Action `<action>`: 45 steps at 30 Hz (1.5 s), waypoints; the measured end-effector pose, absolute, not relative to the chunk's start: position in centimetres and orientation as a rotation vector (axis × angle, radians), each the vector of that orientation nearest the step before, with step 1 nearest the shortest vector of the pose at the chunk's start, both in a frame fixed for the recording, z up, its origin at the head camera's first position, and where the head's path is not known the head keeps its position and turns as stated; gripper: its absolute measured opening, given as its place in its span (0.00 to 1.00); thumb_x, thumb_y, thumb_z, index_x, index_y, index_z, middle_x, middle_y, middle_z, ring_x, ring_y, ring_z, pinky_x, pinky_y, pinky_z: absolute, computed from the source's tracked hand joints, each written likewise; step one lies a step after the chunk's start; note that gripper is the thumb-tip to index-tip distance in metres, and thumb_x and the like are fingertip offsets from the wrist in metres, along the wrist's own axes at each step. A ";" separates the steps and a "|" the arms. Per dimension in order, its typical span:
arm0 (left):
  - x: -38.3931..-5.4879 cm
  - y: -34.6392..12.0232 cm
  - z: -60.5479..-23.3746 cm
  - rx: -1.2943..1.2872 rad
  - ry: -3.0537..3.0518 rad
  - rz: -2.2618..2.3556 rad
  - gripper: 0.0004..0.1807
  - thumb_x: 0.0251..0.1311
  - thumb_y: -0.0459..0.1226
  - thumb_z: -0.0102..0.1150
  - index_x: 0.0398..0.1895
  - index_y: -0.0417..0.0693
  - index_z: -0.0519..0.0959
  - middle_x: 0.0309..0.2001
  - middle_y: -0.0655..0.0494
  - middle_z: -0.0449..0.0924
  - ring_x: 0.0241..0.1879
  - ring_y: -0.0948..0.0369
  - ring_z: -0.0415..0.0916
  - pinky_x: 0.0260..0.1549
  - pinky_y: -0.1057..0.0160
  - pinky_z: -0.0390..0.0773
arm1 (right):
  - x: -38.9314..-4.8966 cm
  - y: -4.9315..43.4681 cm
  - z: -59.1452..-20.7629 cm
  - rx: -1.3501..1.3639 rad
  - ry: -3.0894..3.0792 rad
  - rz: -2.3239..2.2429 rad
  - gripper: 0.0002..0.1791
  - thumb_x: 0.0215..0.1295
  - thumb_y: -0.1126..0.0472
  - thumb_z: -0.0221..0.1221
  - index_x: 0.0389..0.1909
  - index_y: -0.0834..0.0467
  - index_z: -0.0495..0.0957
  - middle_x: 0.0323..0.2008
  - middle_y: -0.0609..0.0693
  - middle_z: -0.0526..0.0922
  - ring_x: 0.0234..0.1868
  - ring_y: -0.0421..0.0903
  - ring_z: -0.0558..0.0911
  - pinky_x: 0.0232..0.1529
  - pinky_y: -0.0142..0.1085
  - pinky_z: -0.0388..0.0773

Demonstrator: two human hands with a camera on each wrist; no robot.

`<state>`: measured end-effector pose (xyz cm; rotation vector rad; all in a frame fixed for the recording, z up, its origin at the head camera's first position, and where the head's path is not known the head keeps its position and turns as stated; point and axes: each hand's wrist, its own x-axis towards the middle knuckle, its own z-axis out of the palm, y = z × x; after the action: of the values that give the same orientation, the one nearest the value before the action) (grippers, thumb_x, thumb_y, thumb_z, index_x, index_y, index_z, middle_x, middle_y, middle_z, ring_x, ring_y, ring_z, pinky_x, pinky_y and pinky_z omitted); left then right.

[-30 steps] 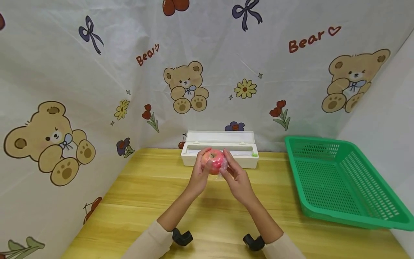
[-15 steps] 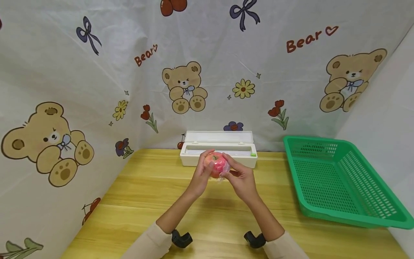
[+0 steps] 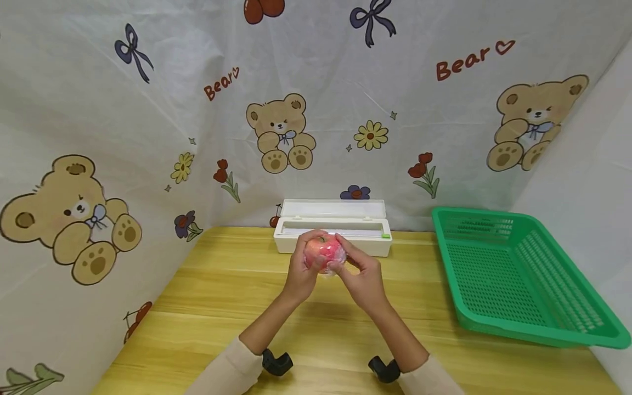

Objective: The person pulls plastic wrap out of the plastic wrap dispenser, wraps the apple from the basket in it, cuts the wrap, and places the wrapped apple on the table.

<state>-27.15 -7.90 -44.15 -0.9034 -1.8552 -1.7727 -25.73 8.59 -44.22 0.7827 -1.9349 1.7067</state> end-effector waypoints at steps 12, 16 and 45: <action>-25.2 -6.8 -42.7 -0.928 -1.813 -1.996 0.39 0.70 0.60 0.55 0.62 0.33 0.65 0.58 0.39 0.71 0.50 0.63 0.76 0.45 0.65 0.84 | -23.3 7.9 -41.3 0.776 -1.820 1.445 0.24 0.53 0.81 0.65 0.53 0.77 0.75 0.50 0.69 0.82 0.55 0.52 0.84 0.59 0.31 0.77; -24.9 -6.6 -42.8 -0.944 -1.814 -2.000 0.37 0.72 0.58 0.53 0.62 0.32 0.64 0.58 0.38 0.72 0.52 0.64 0.76 0.47 0.65 0.84 | -23.3 7.9 -41.2 0.729 -1.765 1.414 0.20 0.51 0.81 0.66 0.47 0.77 0.78 0.45 0.69 0.84 0.48 0.52 0.87 0.53 0.29 0.80; -24.7 -6.8 -42.3 -0.874 -1.844 -2.013 0.35 0.72 0.57 0.55 0.62 0.35 0.65 0.59 0.44 0.72 0.50 0.62 0.77 0.45 0.62 0.85 | -24.9 8.2 -44.0 0.732 -1.850 1.512 0.23 0.66 0.73 0.62 0.62 0.63 0.77 0.59 0.59 0.82 0.57 0.45 0.83 0.56 0.32 0.79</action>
<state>-24.75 -6.84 -42.30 -0.8745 -1.8442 -2.0127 -24.91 8.23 -43.95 0.7318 -1.8502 1.5123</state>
